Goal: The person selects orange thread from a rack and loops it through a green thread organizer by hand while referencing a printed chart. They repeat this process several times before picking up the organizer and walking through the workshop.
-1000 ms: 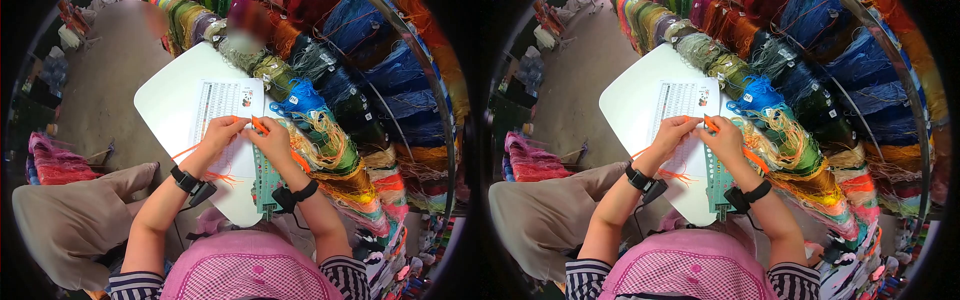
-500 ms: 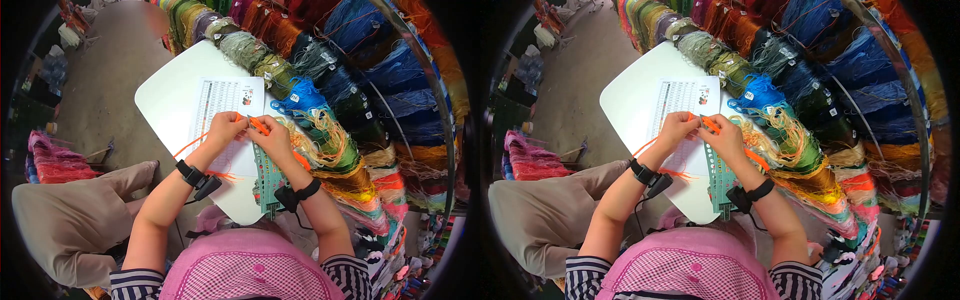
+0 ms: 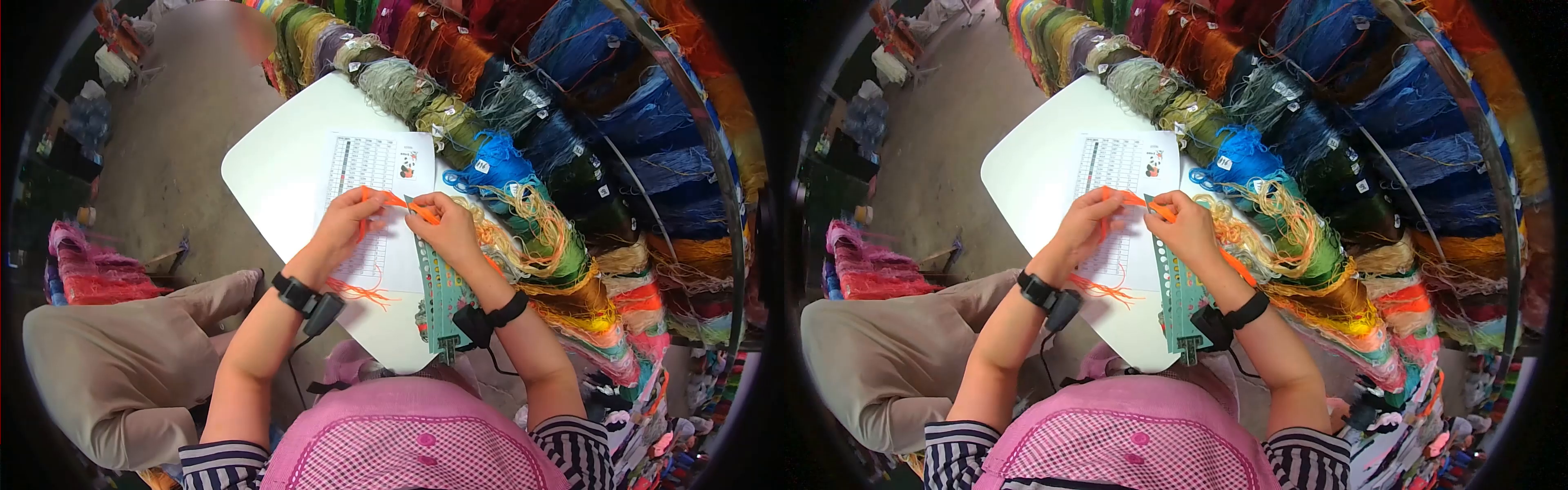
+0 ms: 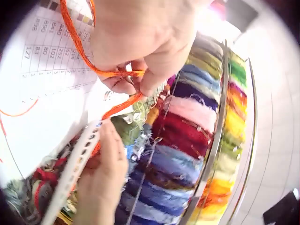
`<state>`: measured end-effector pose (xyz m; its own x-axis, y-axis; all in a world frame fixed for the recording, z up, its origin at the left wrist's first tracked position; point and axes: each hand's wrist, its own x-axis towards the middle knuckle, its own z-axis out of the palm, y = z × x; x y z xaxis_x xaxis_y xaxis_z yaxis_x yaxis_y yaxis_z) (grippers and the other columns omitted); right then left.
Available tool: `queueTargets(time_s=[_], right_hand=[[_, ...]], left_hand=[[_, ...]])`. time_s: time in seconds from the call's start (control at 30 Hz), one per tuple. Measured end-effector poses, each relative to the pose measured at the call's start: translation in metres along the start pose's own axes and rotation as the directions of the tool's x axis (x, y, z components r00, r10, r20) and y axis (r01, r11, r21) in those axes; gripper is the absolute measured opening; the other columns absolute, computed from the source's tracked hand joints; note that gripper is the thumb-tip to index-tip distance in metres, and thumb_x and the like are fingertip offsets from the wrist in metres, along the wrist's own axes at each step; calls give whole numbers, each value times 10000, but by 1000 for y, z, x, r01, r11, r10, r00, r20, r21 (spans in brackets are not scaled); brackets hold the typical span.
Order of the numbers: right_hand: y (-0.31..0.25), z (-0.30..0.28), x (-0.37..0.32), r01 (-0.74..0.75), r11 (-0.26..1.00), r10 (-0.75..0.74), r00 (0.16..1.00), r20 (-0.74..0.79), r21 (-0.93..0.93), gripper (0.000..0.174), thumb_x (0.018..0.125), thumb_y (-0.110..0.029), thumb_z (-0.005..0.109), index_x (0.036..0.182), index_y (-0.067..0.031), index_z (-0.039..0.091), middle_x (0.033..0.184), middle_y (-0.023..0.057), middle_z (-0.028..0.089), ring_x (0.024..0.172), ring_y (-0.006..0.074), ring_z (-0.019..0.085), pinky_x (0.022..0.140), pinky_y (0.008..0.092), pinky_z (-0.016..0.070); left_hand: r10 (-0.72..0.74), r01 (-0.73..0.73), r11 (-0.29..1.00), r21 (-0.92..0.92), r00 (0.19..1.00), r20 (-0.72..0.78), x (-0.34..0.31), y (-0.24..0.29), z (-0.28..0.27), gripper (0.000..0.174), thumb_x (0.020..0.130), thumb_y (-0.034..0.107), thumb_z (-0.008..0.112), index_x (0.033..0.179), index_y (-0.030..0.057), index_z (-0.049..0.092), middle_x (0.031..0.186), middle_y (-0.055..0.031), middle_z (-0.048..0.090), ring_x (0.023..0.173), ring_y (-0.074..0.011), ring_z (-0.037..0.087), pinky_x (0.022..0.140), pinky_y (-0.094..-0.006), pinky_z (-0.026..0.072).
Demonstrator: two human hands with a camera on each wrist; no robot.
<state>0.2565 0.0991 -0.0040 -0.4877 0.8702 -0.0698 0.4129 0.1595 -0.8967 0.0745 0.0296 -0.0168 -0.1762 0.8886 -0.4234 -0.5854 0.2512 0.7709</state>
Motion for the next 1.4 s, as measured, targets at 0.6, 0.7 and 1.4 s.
queueTargets(time_s=[0.6,0.7,1.4], right_hand=[[38,8,10,-3,971,-9,999,48,240,267,816,-191,712,1005,-51,585,669,23,619,609,93,577,549,262,429],[37,5,10,-13,992,1,995,97,127,175,877,-77,631,1023,-7,564,679,-17,575,602,37,515,554,202,409],[21,3,9,-22,999,23,998,56,-26,416,754,-285,751,1062,-62,582,612,9,562,560,127,551,528,302,406]], left_hand=[[14,-67,930,362,989,147,2,20,2,272,833,38,657,1096,5,593,954,-64,688,814,-102,638,667,-214,484],[101,-135,820,556,991,92,4,20,-6,239,808,29,667,1035,2,600,869,-47,659,764,-87,611,647,-245,489],[-322,196,915,353,883,342,-9,49,13,436,879,160,537,1309,90,539,850,-81,713,557,-114,620,422,-191,340]])
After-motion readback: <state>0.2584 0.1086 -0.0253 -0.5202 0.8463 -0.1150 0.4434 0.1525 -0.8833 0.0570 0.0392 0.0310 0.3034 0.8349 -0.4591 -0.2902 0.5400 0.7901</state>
